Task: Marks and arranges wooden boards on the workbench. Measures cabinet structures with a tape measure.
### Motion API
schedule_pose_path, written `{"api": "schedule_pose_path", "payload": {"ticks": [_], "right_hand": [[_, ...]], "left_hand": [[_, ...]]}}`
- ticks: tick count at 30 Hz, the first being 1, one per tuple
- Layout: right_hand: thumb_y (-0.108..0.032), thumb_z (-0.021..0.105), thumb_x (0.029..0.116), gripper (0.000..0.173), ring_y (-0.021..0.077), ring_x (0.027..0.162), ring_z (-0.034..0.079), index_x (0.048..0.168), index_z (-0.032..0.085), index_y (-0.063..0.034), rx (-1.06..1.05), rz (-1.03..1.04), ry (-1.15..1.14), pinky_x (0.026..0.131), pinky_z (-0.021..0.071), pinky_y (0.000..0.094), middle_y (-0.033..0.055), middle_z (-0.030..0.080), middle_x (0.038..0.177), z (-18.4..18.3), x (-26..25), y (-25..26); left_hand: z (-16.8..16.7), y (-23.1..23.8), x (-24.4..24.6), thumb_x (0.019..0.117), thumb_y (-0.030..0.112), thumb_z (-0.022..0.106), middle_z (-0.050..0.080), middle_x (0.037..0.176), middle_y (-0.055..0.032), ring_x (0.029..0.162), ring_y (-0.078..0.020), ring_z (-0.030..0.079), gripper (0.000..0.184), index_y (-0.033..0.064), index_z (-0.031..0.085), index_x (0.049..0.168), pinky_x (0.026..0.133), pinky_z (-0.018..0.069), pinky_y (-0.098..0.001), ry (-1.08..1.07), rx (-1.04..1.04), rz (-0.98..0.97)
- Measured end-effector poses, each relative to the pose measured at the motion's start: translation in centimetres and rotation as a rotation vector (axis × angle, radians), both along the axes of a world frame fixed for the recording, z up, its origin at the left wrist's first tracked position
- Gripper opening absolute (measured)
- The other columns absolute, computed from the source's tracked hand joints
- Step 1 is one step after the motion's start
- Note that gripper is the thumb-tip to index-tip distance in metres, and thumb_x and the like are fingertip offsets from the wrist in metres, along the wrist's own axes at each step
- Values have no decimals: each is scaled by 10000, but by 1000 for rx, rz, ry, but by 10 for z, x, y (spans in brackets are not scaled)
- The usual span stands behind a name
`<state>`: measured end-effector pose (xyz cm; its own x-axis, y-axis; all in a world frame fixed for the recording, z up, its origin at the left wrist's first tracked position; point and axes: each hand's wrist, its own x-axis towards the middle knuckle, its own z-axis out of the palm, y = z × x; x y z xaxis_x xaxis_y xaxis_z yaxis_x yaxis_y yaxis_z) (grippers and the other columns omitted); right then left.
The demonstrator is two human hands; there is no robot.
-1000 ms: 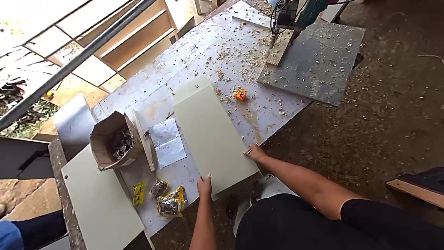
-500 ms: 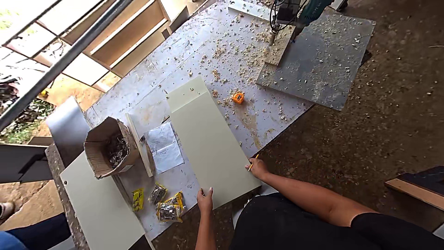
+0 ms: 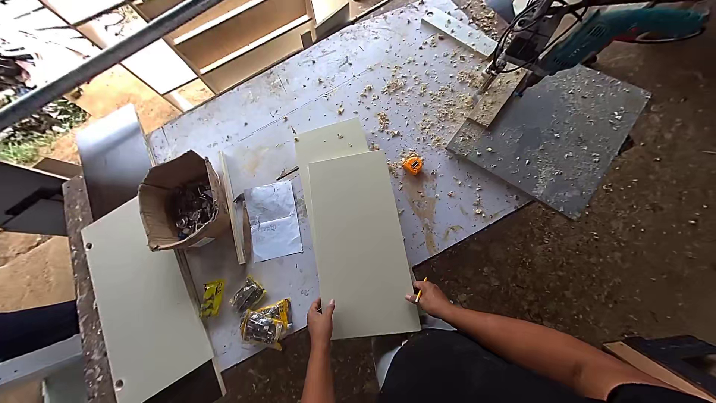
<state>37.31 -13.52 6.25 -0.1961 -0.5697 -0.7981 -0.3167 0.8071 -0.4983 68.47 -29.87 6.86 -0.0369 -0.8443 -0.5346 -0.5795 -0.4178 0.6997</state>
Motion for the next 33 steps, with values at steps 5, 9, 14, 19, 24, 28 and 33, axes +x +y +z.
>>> {"api": "schedule_pose_path", "payload": {"ticks": [5,9,14,19,24,28,33], "right_hand": [[-547,612,983,544,345,1089,689,1270,674,-90,-15,132,185,957,533,584,163,722,1141,29,-48,-54],[-453,605,1015,564,355,1213,640,1443,569,-88,-375,40,363,1050,499,552,194,653,1321,43,-145,-147],[-329,735,924,676,468,1459,377,1524,485,-140,-439,142,608,1088,397,695,190,357,1633,-32,-307,-285],[-345,780,911,577,488,1358,476,1401,603,-97,-330,527,549,1010,463,695,225,515,1492,-55,-348,-309],[-210,764,903,623,474,1352,480,1474,526,-128,-359,755,621,966,492,647,263,525,1444,-52,-341,-288],[-301,719,954,635,426,1366,491,1521,480,-142,-329,551,560,1043,466,610,228,526,1464,-45,-346,-275],[-443,785,850,676,340,1142,653,1371,586,-59,-450,228,239,1019,517,524,205,666,1229,-5,-312,-247]], "left_hand": [[20,40,0,976,344,696,587,1303,-334,1228,-475,566,670,-81,470,1441,1060,452,-597,-389,-100,240],[30,133,-35,978,317,700,486,1394,-405,1290,-534,505,743,-136,378,1471,1083,430,-605,-470,6,515],[9,188,-125,1067,332,560,654,1158,-299,932,-369,715,500,-75,531,1355,800,614,-541,-121,341,745],[-2,174,-194,1006,235,678,707,970,-218,781,-287,709,335,-57,640,1165,710,610,-477,-164,210,953],[2,164,-204,1008,243,677,695,1022,-233,830,-303,697,343,-55,643,1174,718,601,-485,-157,272,1019],[12,152,-219,1003,235,680,669,1140,-262,949,-358,678,381,-52,620,1246,786,582,-533,-167,318,1083],[14,145,-231,1003,291,678,649,1202,-277,1061,-392,650,443,-46,602,1281,840,555,-580,-192,330,1093]]}}
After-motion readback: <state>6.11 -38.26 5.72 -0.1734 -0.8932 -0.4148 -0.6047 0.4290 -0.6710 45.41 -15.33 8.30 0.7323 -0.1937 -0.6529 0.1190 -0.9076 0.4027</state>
